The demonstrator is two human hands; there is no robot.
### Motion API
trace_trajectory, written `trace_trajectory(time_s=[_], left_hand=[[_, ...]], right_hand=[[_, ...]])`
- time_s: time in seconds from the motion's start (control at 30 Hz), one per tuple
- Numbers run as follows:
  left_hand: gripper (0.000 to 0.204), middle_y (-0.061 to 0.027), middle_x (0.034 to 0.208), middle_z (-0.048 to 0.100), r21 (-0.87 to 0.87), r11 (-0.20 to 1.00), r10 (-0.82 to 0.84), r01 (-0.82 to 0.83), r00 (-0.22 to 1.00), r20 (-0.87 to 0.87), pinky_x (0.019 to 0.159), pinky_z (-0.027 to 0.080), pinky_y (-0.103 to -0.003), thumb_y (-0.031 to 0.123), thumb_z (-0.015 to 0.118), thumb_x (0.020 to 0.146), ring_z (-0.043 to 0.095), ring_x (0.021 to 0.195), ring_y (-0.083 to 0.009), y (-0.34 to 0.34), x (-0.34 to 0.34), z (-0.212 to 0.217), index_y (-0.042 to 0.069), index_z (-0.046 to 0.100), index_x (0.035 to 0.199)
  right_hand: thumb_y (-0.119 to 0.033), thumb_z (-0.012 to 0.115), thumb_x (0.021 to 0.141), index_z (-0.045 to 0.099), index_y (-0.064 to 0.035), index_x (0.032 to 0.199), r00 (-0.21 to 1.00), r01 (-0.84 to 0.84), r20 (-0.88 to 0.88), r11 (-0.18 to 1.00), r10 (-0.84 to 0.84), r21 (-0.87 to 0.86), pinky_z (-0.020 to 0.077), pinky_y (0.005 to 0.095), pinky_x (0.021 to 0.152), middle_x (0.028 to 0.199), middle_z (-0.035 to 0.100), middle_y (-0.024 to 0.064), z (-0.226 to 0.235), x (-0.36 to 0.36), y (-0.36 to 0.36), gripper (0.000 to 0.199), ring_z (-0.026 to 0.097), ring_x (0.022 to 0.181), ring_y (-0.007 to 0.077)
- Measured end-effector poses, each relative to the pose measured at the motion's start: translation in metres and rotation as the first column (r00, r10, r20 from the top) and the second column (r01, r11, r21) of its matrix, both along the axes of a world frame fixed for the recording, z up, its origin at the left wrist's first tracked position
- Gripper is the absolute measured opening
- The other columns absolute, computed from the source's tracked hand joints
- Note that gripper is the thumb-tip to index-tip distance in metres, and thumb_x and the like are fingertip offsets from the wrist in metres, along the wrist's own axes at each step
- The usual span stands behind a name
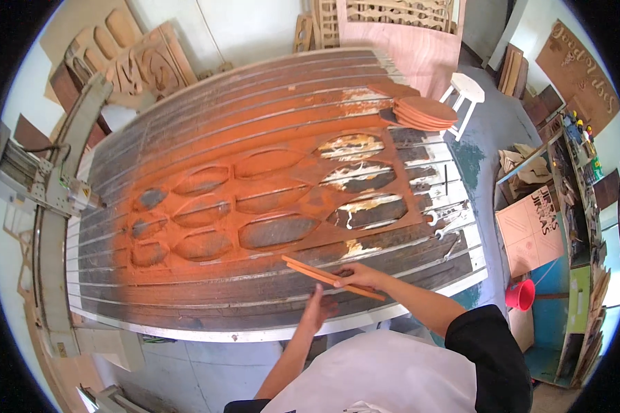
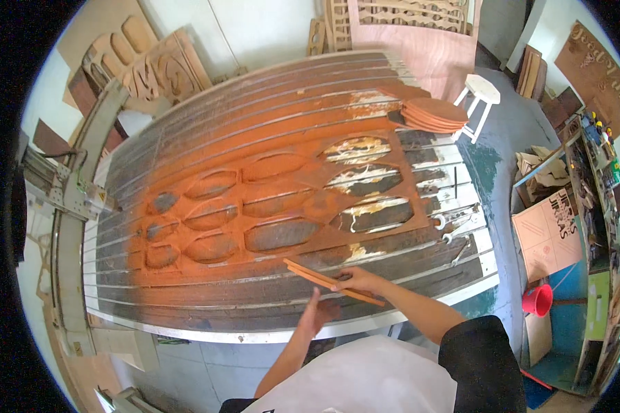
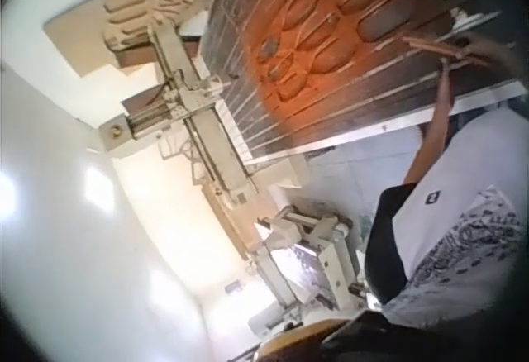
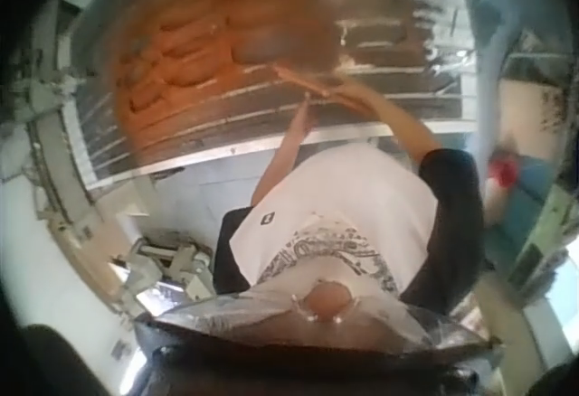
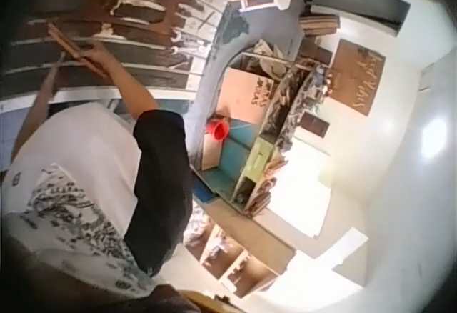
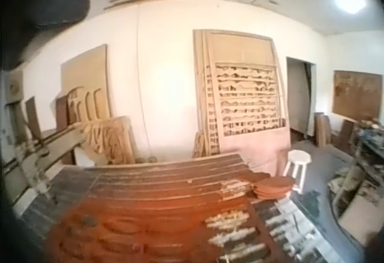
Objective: Collecting and stacking wooden shoe components from a CNC machine bed.
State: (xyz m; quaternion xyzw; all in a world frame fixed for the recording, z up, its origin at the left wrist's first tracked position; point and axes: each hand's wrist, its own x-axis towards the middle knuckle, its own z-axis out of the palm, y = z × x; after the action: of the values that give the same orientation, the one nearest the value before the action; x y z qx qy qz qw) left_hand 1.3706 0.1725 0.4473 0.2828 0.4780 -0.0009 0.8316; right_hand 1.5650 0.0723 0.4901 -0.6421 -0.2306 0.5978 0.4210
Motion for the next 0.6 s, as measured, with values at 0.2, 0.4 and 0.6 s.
trace_trajectory(time_s=[0.2, 0.4, 0.6], left_hand=[[0.078, -0.0144, 0.126, 0.043, -0.099, 0.988, 0.137, -0.121, 0.975, 0.177, 0.096, 0.041, -0.056, 0.065, 0.06, 0.083, 0.045, 0.116, -0.033, -0.08, 0.06, -0.015, 0.018, 0.033, 0.14], [0.059, -0.0118, 0.112, 0.055, 0.061, 0.911, 0.391, -0.407, 0.903, 0.179, 0.089, 0.046, -0.044, 0.056, 0.061, 0.085, 0.055, 0.105, -0.0262, -0.139, 0.105, 0.016, 0.011, 0.053, 0.122], [0.048, -0.0058, 0.097, 0.061, 0.145, 0.778, 0.525, -0.611, 0.76, 0.382, 0.083, 0.048, -0.044, 0.054, 0.055, 0.088, 0.06, 0.093, -0.0249, -0.181, 0.124, 0.062, 0.012, 0.055, 0.112]], right_hand=[[-0.047, 0.077, 0.076, 0.059, 0.0003, 0.124, 0.992, 0.048, -0.117, 0.999, -0.047, 0.003, 0.0487, 0.0334, 0.085, 0.11, 0.063, 0.0154, -0.02, 0.023, -0.045, 0.07, 0.06, 0.099, 0.0211], [-0.051, 0.075, 0.078, 0.058, 0.0001, 0.123, 0.982, -0.002, -0.186, 0.994, 0.022, 0.109, 0.0498, 0.0291, 0.078, 0.105, 0.064, 0.012, 0.005, 0.066, -0.109, 0.07, 0.061, 0.093, 0.0173], [-0.048, 0.079, 0.075, 0.057, -0.0015, 0.125, 0.955, -0.04, -0.294, 0.998, 0.024, -0.049, 0.0448, 0.0245, 0.052, 0.076, 0.06, 0.0023, 0.0, 0.109, -0.191, 0.071, 0.053, 0.059, 0.0082]])
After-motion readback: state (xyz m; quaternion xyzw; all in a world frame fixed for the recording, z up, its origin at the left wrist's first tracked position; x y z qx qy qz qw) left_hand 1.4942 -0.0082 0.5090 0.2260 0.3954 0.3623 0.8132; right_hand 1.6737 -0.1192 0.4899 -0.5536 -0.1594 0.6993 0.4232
